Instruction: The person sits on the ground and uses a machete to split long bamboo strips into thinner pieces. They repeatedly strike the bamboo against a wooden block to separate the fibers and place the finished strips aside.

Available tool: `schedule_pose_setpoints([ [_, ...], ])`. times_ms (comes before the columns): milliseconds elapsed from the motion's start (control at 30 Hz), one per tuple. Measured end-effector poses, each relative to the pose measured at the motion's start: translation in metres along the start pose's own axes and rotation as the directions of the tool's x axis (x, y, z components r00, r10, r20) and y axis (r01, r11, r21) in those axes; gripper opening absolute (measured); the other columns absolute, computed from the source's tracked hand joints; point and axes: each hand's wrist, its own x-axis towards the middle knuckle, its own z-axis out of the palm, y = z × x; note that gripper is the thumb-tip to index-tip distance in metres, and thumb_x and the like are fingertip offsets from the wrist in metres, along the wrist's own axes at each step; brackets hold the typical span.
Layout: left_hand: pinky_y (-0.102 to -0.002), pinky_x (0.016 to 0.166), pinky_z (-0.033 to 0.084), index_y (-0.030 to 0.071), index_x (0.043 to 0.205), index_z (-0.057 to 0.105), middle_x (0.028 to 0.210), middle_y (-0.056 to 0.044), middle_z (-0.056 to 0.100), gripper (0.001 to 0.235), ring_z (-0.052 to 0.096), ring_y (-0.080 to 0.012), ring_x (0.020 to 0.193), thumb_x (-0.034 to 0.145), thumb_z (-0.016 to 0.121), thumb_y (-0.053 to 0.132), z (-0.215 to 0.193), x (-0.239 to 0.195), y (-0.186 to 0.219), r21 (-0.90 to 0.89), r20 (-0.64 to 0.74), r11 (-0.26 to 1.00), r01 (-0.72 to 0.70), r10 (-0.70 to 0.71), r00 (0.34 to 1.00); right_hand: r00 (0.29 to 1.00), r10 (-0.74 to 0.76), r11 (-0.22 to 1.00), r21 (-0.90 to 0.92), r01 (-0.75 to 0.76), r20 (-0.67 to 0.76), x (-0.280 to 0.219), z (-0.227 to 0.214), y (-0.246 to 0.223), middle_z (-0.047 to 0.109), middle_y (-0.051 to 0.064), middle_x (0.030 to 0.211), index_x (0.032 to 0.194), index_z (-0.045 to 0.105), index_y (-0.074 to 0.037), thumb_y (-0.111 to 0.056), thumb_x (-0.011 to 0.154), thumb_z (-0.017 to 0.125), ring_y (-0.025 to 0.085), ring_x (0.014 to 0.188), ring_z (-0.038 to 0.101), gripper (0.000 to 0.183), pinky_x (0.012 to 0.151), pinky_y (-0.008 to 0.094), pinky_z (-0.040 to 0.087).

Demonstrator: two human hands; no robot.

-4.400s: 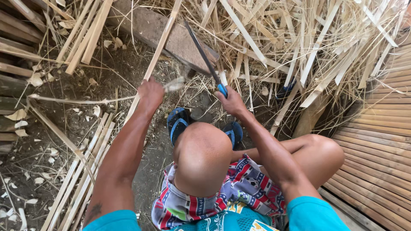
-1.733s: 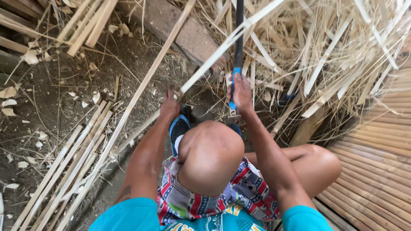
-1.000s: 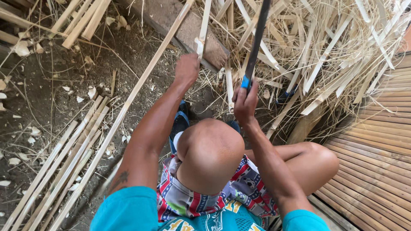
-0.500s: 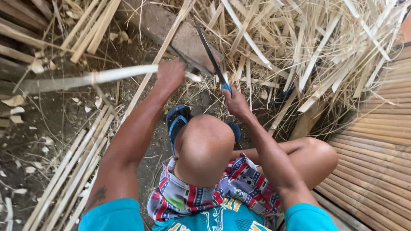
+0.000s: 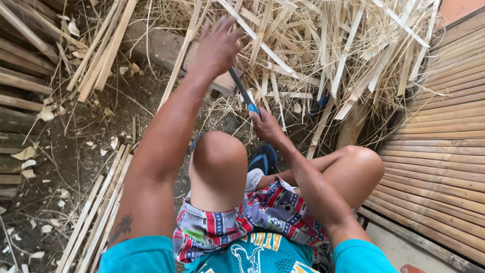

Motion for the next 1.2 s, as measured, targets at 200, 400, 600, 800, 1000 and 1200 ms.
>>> schedule_pose_setpoints([
  [200, -0.049, 0.110, 0.045, 0.002, 0.137, 0.060, 0.135, -0.027, 0.060, 0.053, 0.057, -0.0425, 0.126, 0.092, 0.068, 0.029, 0.106, -0.140, -0.149, -0.302, 0.085, 0.905, 0.301, -0.289, 0.953, 0.980, -0.190, 0.917, -0.365, 0.157, -0.054, 0.017, 0.014, 0.009, 0.063, 0.008, 0.071, 0.106, 0.054, -0.006, -0.036, 0.105, 0.058, 0.019, 0.063, 0.062, 0.030, 0.060, 0.038, 0.049],
  [400, -0.064, 0.096, 0.044, -0.002, 0.141, 0.049, 0.141, -0.035, 0.050, 0.055, 0.052, -0.0583, 0.118, 0.093, 0.061, 0.021, 0.229, -0.307, -0.224, -0.229, 0.003, 0.824, 0.518, -0.532, 0.847, 0.984, -0.173, 0.935, -0.320, 0.152, -0.038, 0.050, 0.047, 0.008, 0.063, 0.012, 0.070, 0.101, 0.051, -0.005, -0.031, 0.105, 0.057, 0.020, 0.060, 0.062, 0.027, 0.057, 0.038, 0.050],
  [600, -0.055, 0.098, 0.051, 0.007, 0.138, 0.060, 0.122, -0.019, 0.065, 0.028, 0.063, -0.0335, 0.107, 0.111, 0.052, 0.013, 0.204, -0.319, -0.269, -0.027, -0.012, 0.448, 0.894, -0.894, 0.447, 1.000, -0.011, 0.998, 0.058, 0.011, 0.005, 0.065, 0.084, 0.000, 0.051, 0.001, 0.068, 0.099, 0.043, -0.010, -0.030, 0.108, 0.051, 0.012, 0.049, 0.051, 0.023, 0.039, 0.030, 0.043],
  [800, -0.049, 0.087, 0.047, 0.020, 0.126, 0.067, 0.107, -0.013, 0.062, 0.021, 0.055, -0.0296, 0.102, 0.106, 0.059, 0.017, 0.140, -0.314, -0.279, -0.042, -0.169, 0.486, 0.873, -0.865, 0.473, 0.974, 0.226, 0.902, 0.374, -0.215, 0.015, 0.073, 0.098, -0.036, 0.052, 0.001, 0.073, 0.109, 0.046, -0.015, -0.032, 0.104, 0.051, 0.011, 0.050, 0.050, 0.018, 0.039, 0.029, 0.042],
  [1000, -0.046, 0.078, 0.048, 0.020, 0.134, 0.064, 0.106, -0.013, 0.061, 0.034, 0.053, -0.0291, 0.097, 0.100, 0.063, 0.025, 0.163, -0.321, -0.237, -0.184, -0.226, 0.556, 0.811, -0.826, 0.516, 0.931, 0.139, 0.924, 0.294, -0.244, 0.338, 0.119, 0.100, -0.097, 0.058, 0.001, 0.082, 0.129, 0.057, -0.021, -0.031, 0.106, 0.052, 0.009, 0.059, 0.054, 0.025, 0.046, 0.029, 0.047],
  [1200, -0.040, 0.065, 0.055, 0.009, 0.134, 0.065, 0.091, -0.011, 0.064, 0.022, 0.061, -0.0237, 0.078, 0.116, 0.057, 0.020, 0.194, -0.326, -0.246, 0.181, -0.139, 0.782, 0.597, -0.580, 0.803, 0.982, 0.182, 0.789, 0.588, -0.179, 0.055, 0.101, 0.122, -0.077, 0.052, 0.002, 0.076, 0.110, 0.045, -0.016, -0.033, 0.106, 0.053, 0.013, 0.053, 0.050, 0.019, 0.041, 0.032, 0.043],
])
